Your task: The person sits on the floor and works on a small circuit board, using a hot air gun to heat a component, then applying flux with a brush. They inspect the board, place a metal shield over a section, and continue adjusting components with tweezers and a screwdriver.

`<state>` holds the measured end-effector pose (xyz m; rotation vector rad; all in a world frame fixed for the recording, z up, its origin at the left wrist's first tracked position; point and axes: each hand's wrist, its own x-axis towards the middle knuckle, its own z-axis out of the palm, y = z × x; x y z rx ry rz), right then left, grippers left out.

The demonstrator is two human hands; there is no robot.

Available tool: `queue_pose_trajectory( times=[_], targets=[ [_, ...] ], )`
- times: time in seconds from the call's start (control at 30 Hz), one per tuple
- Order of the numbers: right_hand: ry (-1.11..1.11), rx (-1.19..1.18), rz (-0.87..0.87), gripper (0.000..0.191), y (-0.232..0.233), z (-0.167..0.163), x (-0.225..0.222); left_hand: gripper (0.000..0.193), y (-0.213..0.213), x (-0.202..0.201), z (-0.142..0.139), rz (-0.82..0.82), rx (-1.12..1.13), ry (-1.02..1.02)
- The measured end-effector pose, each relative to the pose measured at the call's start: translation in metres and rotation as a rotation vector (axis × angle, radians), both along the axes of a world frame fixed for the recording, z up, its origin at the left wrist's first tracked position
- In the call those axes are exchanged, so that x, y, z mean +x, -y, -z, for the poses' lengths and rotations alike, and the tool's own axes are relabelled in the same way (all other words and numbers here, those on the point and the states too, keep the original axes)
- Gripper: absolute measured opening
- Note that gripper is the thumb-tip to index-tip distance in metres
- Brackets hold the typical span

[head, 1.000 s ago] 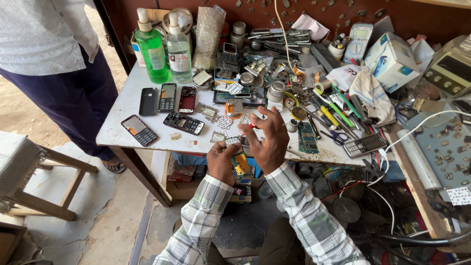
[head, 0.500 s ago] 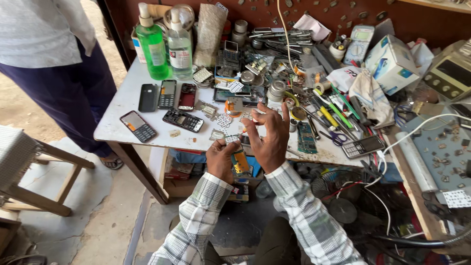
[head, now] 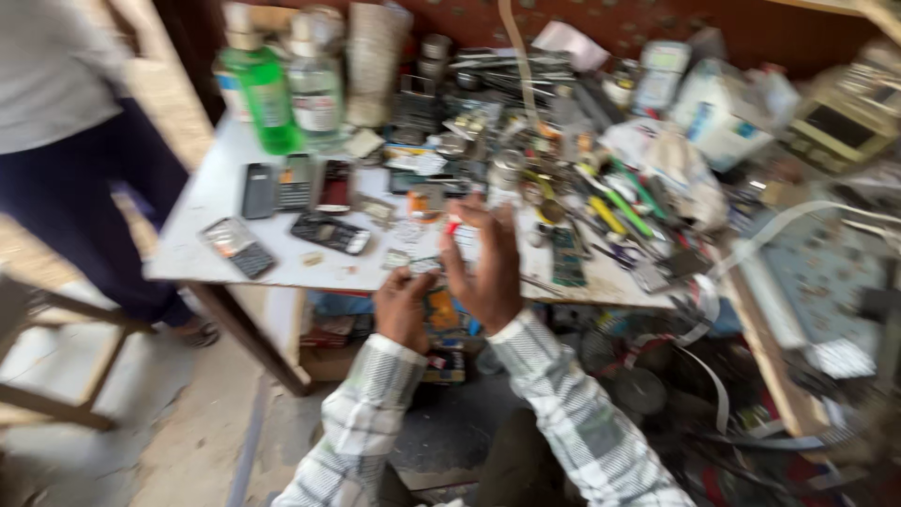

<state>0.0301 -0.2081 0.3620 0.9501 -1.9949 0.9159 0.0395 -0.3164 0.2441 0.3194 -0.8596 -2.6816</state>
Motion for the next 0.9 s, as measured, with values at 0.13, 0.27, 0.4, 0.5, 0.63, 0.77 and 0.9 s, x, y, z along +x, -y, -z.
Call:
queue_pose_trajectory(
  times=[0.13, 0.27, 0.4, 0.5, 0.63, 0.77, 0.9],
  targets=[
    [0.23, -0.163, -0.147, 0.031, -0.015, -0.003, 0.001, 0.021, -0.001, 0.003, -0.007, 0.031, -0.069, 0.011],
    [0.477, -0.367, 0.134, 0.068, -0.078, -0.039, -0.04, 0.023, 0.017, 0.022, -0.019, 0.07, -0.137, -0.035],
    [0.388, 0.327, 0.504, 0.053, -0.165, -0.034, -0.097, 0.026, 0.025, 0.03, -0.017, 0.188, -0.098, -0.026],
    [0.528, 0.387, 0.619, 0.039, -0.192, -0.006, -0.116, 0.032, 0.02, 0.028, -0.006, 0.22, -0.03, -0.007],
    [0.491, 0.346, 0.582, 0.029, -0.178, -0.008, -0.101, 0.039, 0.028, 0.034, 0.001, 0.251, 0.032, 0.011],
    [0.223, 0.277, 0.385, 0.02, -0.141, -0.027, -0.048, 0.045, 0.034, 0.048, -0.011, 0.293, 0.062, -0.019],
    [0.195, 0.348, -0.079, 0.022, -0.088, -0.019, 0.011, 0.061, 0.037, 0.062, -0.029, 0.363, -0.064, -0.121]
  ],
)
